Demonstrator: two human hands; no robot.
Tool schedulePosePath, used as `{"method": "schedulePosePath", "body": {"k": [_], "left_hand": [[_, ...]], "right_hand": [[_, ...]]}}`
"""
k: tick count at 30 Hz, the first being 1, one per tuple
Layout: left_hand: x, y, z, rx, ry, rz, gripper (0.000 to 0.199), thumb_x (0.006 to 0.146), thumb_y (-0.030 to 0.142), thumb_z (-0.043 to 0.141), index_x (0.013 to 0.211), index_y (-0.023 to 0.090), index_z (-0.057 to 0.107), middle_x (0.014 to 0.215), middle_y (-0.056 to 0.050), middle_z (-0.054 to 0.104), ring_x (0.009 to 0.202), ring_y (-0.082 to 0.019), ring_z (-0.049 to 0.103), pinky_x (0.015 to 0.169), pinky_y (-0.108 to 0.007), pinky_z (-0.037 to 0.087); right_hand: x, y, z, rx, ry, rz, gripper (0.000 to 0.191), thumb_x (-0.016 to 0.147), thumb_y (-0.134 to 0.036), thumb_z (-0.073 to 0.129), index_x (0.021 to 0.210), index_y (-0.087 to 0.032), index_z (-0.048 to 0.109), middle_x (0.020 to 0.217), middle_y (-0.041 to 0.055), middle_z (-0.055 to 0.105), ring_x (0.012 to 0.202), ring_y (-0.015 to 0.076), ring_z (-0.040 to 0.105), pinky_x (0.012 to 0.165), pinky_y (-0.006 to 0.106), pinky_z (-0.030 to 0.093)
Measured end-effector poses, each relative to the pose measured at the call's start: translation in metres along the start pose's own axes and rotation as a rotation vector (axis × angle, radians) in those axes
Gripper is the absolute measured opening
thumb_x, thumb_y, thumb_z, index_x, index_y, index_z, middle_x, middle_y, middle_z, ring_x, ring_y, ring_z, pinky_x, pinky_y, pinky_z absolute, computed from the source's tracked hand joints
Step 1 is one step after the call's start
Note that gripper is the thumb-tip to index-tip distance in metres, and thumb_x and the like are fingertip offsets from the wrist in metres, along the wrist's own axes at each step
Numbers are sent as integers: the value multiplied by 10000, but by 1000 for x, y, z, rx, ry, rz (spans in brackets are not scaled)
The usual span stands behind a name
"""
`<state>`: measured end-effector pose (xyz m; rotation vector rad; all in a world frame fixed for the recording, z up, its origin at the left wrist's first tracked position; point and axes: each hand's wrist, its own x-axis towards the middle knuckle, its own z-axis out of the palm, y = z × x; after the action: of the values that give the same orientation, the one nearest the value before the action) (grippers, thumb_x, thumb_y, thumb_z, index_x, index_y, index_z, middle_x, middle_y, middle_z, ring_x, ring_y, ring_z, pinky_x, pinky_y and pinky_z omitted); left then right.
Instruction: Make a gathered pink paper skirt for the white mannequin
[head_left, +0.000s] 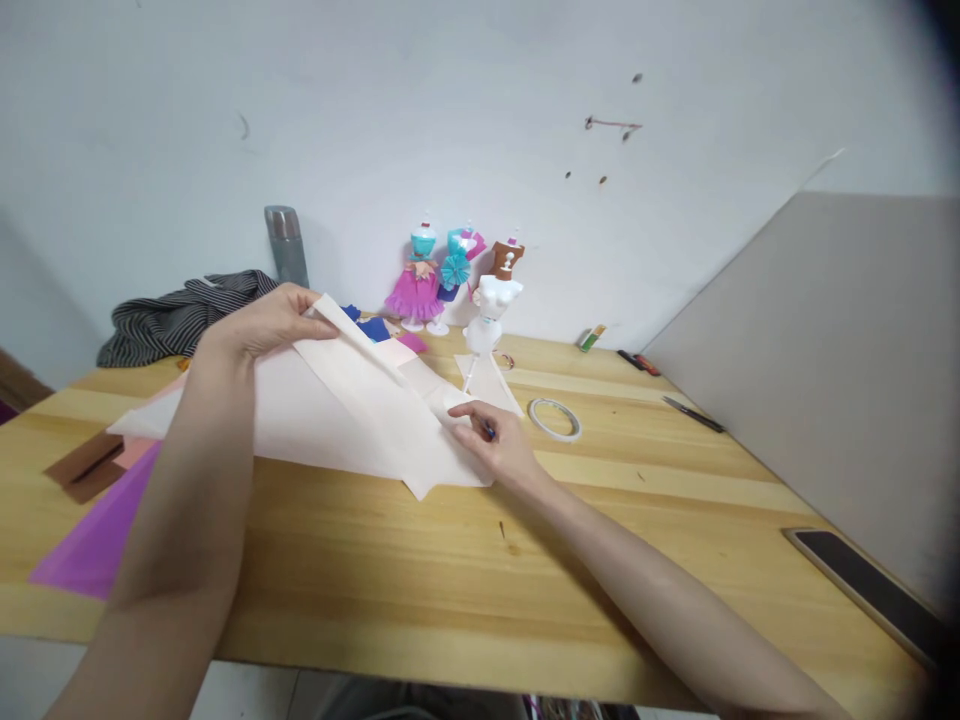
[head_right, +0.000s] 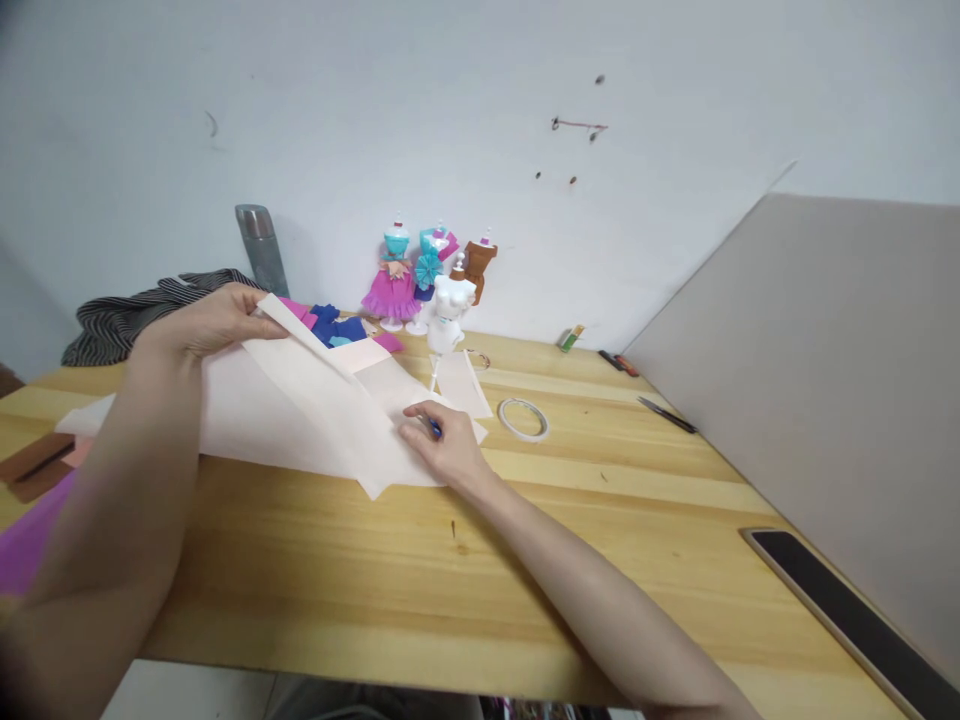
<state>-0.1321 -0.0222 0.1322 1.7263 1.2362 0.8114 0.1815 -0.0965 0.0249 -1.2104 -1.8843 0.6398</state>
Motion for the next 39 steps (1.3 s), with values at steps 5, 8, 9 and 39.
{"method": "schedulePosePath", "body": {"k": [5,8,9,39], "left_hand": [[-3,13,9,104,-49,27,273,609,288,711,843,153,740,781,-18,740,720,-174,670,637,-218,512],[-2,15,10,109,-83,56,282,610,293,710,850,148,739,780,-26,739,713,-168,666,651,-224,510],[-2,14,10,115,-89,62,286,611,295,710,853,145,738,782,-30,738,713,-168,664,655,-229,510],[4,20,25,320,5,24,301,639,405,681,784,142,694,716,-22,690,651,-156,607,536,-207,440]], "right_hand": [[26,-13,11,-2,-144,5,371,713,-465,648,883,-136,678,586,-40,427,562,102,353,541,247,251],[34,-8,16,78,-246,95,300,664,-437,677,688,-150,594,556,-60,358,533,83,307,519,242,216],[35,-5,17,115,-274,117,303,650,-425,682,628,-160,538,550,-65,335,527,77,289,513,241,205],[26,0,10,368,-296,214,329,659,-463,683,666,-170,533,525,-67,373,505,79,306,502,245,215]]}}
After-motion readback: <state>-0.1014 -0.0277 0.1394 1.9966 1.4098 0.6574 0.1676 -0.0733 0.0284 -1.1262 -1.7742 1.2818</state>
